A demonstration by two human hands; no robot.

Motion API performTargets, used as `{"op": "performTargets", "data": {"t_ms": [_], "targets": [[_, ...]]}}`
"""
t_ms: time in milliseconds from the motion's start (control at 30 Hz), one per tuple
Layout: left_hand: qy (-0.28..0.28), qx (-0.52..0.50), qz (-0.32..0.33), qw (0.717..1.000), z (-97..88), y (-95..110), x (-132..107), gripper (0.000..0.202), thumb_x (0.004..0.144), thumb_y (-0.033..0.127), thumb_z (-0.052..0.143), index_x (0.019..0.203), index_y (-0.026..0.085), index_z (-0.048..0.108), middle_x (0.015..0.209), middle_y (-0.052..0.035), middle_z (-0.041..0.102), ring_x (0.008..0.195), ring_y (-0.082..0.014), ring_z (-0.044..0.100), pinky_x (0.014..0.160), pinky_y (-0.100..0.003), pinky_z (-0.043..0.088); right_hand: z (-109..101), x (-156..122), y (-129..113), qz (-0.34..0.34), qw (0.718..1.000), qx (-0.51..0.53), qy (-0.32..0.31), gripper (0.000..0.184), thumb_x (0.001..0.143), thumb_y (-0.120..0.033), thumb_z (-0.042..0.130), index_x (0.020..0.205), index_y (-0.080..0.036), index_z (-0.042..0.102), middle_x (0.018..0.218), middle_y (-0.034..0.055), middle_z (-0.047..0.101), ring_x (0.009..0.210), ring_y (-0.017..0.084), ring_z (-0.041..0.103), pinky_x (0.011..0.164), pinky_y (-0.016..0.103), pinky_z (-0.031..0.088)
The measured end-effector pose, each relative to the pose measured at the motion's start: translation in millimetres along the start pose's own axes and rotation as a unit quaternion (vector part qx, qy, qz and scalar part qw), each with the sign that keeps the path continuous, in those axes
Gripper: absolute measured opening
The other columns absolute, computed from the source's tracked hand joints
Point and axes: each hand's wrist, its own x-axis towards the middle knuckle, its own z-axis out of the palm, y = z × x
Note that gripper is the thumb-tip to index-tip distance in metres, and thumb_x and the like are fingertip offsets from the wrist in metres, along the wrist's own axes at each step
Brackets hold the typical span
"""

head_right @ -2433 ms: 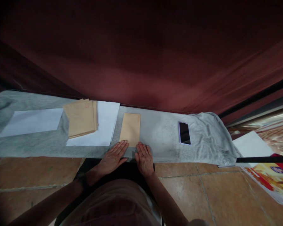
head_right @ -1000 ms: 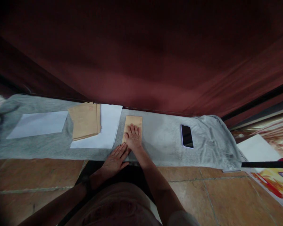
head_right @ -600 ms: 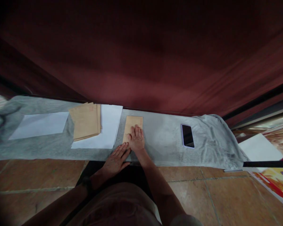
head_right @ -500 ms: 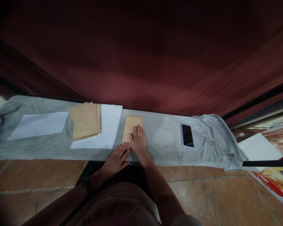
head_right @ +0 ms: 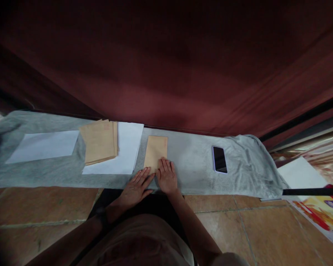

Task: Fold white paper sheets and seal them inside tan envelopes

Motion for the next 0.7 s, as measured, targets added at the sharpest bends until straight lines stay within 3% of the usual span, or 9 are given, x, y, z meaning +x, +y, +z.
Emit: {"op": "performTargets", "data": {"t_ms": [133,267,467,700], "targets": [[-0.004,-0.004,-0.003,1.000,-1.0,1,0,0.067,0.101,0.050,0.052,0.159,0.019,0.038,0.166,-0.0162,0.035,0.154,-0.0298,0.034,0.124,-0.047,0.034,-14,-36,-3,-0.085,0.996,0.018,-0.013,0.052,0.108,-0.032,0.042,0.157,-0.017,0.041,0.160,0.0087,0.046,0.149,0.022,0.042,0.128,0.046,0.026],[-0.005,-0.004,-0.019,1.000,-2.6,5,2,0.063,0.103,0.050,0.047,0.158,0.019,0.040,0.166,-0.0158,0.035,0.154,-0.0290,0.032,0.125,-0.046,0.031,-25,-56,-4,-0.088,0.996,0.025,-0.016,0.052,0.107,-0.030,0.046,0.157,-0.017,0.042,0.160,0.0086,0.046,0.148,0.022,0.044,0.128,0.045,0.027],[-0.029,-0.017,-0.037,0.999,-5.2,13,16,0.060,0.105,0.048,0.039,0.156,0.016,0.042,0.166,-0.0159,0.036,0.155,-0.0276,0.031,0.127,-0.045,0.025,-25,-60,-6,-0.053,0.997,0.056,0.003,0.050,0.106,-0.027,0.047,0.154,-0.019,0.046,0.155,0.0091,0.053,0.145,0.024,0.049,0.126,0.048,0.031],[-0.042,-0.051,-0.026,0.997,5.9,15,62,0.056,0.108,0.042,0.030,0.156,0.015,0.042,0.165,-0.0143,0.037,0.155,-0.0244,0.031,0.129,-0.046,0.021,-22,-59,-5,-0.047,0.995,0.083,0.022,0.040,0.104,-0.021,0.045,0.140,-0.017,0.061,0.143,0.0107,0.065,0.139,0.023,0.055,0.122,0.047,0.037]]}}
